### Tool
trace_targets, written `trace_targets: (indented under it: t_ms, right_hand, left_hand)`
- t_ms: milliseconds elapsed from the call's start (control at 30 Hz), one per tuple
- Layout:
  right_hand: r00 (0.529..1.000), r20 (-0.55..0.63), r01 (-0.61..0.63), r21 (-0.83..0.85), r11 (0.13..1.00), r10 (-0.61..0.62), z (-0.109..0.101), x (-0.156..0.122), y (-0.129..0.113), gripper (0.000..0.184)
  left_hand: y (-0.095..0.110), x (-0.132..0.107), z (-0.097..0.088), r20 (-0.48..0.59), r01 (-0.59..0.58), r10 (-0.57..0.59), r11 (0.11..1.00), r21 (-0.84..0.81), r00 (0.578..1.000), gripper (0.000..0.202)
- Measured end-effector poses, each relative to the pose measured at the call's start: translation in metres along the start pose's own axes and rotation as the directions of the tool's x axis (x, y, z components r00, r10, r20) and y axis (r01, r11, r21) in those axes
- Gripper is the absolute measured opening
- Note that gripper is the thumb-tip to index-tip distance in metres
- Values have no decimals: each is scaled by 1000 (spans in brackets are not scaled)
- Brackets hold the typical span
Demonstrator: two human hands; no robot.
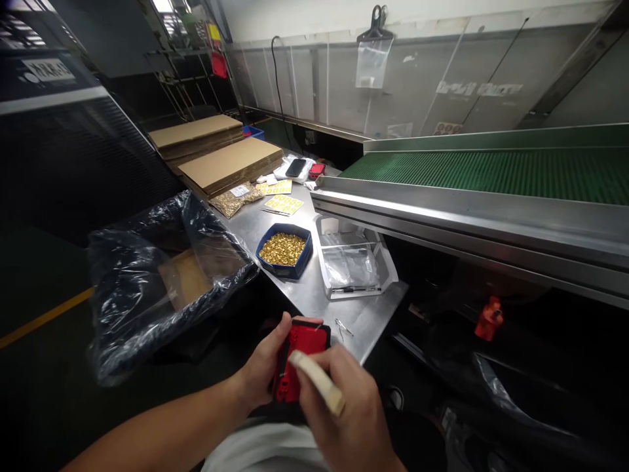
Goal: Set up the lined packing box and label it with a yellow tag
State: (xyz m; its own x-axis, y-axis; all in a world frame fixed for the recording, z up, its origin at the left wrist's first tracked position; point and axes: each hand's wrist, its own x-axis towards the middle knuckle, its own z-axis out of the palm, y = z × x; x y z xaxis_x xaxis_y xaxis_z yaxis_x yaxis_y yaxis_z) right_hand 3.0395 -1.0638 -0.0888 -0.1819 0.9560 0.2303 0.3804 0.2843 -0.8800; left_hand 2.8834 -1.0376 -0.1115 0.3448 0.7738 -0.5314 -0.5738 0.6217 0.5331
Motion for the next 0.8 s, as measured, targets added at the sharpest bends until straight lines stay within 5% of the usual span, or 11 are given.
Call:
trace_targets:
  t_ms: [100, 200, 433, 567, 633, 800]
  right_hand:
    - [969, -228, -112, -65, 992, 95, -11, 4, -1, 9]
    - [856, -471, -295, -109, 949, 212, -23, 5, -1, 19]
    - [811, -428, -449, -19, 893, 398, -23, -9, 11, 40]
    - [661, -536, -568, 101, 817, 525, -25, -4, 71, 52]
    - [614, -544, -683, -2, 730, 573, -26, 4, 117, 56]
    - [656, -401, -746, -216, 630, 640, -21, 26, 197, 67]
  left_hand:
    - [5, -3, -2, 71, 50, -43, 994, -100, 997, 71]
    - [8, -5, -5, 159, 110, -83, 980, -163, 984, 74]
    - [7, -3, -13, 244, 173, -111, 952, -253, 963, 75]
    - [6, -4, -17, 326, 159, -75, 958, -239, 943, 80]
    - [5, -5, -20, 356, 168, -76, 957, -236, 932, 83]
    - [2, -12, -27, 321, 160, -123, 983, -89, 939, 97]
